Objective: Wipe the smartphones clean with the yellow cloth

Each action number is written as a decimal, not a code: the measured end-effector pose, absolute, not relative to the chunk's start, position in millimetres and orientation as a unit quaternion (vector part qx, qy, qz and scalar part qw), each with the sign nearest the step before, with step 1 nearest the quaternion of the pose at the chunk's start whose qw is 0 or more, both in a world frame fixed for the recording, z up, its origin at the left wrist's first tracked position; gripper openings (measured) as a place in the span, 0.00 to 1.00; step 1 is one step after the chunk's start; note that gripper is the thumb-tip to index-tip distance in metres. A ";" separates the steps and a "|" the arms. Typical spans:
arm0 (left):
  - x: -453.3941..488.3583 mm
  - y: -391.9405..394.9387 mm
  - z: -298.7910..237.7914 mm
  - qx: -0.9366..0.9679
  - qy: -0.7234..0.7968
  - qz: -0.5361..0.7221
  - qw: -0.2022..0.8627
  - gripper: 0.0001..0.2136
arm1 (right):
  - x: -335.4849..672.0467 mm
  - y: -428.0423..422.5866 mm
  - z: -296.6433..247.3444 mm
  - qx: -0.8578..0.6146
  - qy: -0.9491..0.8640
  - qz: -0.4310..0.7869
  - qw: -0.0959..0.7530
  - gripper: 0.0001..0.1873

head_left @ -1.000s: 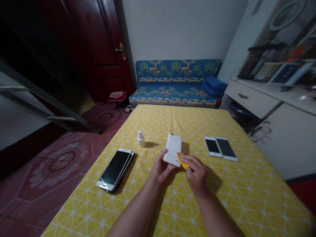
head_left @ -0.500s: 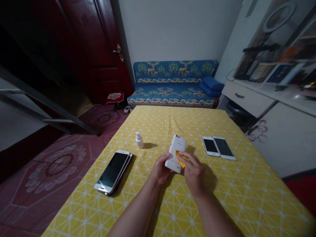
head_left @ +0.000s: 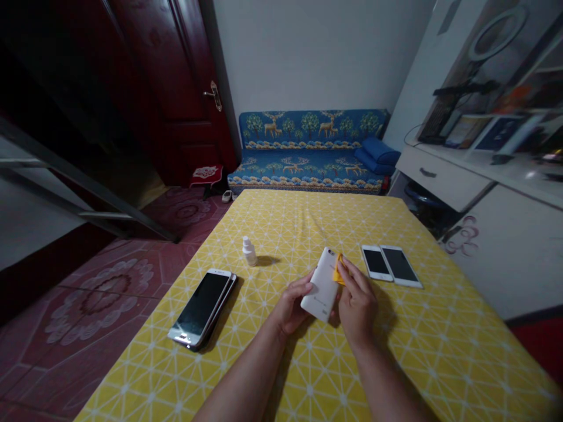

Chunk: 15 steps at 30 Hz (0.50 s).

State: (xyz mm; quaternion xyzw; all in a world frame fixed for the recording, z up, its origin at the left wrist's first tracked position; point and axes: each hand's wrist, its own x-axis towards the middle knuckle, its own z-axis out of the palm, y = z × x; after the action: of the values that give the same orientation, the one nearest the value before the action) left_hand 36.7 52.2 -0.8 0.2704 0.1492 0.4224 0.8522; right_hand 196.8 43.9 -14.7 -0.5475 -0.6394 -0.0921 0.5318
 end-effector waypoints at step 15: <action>38.2 54.3 -3.2 0.231 0.224 0.475 0.819 0.28 | 179.3 33.5 -8.3 -0.506 -0.521 0.211 0.654 0.16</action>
State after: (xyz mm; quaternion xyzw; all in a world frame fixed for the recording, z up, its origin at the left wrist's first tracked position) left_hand 38.2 54.3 -3.2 0.2313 0.2241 0.4747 0.8191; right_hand 179.3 33.5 -8.3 -0.5062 -0.5212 0.2108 0.6540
